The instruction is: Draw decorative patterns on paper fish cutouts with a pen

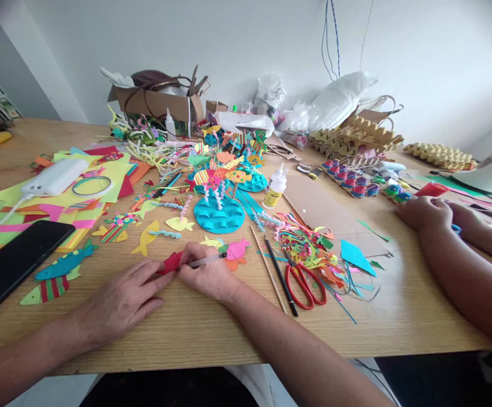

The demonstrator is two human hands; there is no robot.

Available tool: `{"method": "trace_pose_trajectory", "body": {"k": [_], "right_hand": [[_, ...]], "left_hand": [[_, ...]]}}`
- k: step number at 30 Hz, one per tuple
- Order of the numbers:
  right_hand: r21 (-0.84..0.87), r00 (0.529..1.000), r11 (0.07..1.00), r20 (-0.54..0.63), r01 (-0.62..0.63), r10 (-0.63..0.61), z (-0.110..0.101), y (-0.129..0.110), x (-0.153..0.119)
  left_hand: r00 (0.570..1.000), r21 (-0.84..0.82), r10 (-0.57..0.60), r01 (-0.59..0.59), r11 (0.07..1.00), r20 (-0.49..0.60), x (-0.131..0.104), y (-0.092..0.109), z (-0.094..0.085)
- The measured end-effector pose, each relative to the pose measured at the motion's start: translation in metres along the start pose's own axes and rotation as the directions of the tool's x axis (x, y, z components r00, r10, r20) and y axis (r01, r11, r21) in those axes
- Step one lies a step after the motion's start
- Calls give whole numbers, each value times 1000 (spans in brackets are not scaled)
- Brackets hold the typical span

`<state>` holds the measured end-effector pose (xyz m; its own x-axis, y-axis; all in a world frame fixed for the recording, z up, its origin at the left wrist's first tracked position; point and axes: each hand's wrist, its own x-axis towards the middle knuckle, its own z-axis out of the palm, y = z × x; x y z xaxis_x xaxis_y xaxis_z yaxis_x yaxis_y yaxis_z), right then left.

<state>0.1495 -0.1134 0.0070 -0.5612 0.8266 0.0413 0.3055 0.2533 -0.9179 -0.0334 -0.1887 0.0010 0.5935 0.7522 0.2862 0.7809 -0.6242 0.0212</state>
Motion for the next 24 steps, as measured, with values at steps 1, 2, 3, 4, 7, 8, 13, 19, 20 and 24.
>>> {"method": "trace_pose_trajectory", "body": {"k": [1, 2, 3, 4, 7, 8, 13, 19, 20, 24], "right_hand": [[-8, 1000, 1000, -1, 4, -4, 0, 0, 0], [-13, 1000, 1000, -2, 8, -8, 0, 1, 0], [-16, 1000, 1000, -3, 12, -12, 0, 0, 0], [-18, 1000, 1000, -4, 15, -16, 0, 0, -1], [-27, 1000, 999, -4, 25, -25, 0, -2, -1], [-35, 1000, 999, -4, 28, -28, 0, -2, -1], [-58, 1000, 998, -2, 25, -25, 0, -2, -2], [-88, 999, 995, -16, 49, -51, 1, 2, -2], [-92, 998, 994, -18, 52, -54, 1, 2, -2], [-104, 998, 993, -28, 53, -56, 2, 4, -1]], "left_hand": [[1000, 4, -4, 4, 1000, 6, 0, 0, 0], [1000, 8, -7, 7, 1000, 10, -1, 1, 0], [1000, 12, -8, 8, 1000, 12, -1, 1, 0], [1000, 15, -7, 7, 1000, 12, -2, 1, 0], [1000, 12, 1, -1, 1000, 3, -3, 1, 2], [1000, 7, 1, -1, 1000, 1, -3, 1, 2], [1000, 2, -7, 7, 1000, -2, -3, 1, 3], [1000, 3, -15, 15, 1000, -5, -3, 1, 3], [1000, 0, -18, 18, 1000, -4, -3, 1, 3], [1000, 2, -24, 24, 1000, -5, -3, 1, 4]]}}
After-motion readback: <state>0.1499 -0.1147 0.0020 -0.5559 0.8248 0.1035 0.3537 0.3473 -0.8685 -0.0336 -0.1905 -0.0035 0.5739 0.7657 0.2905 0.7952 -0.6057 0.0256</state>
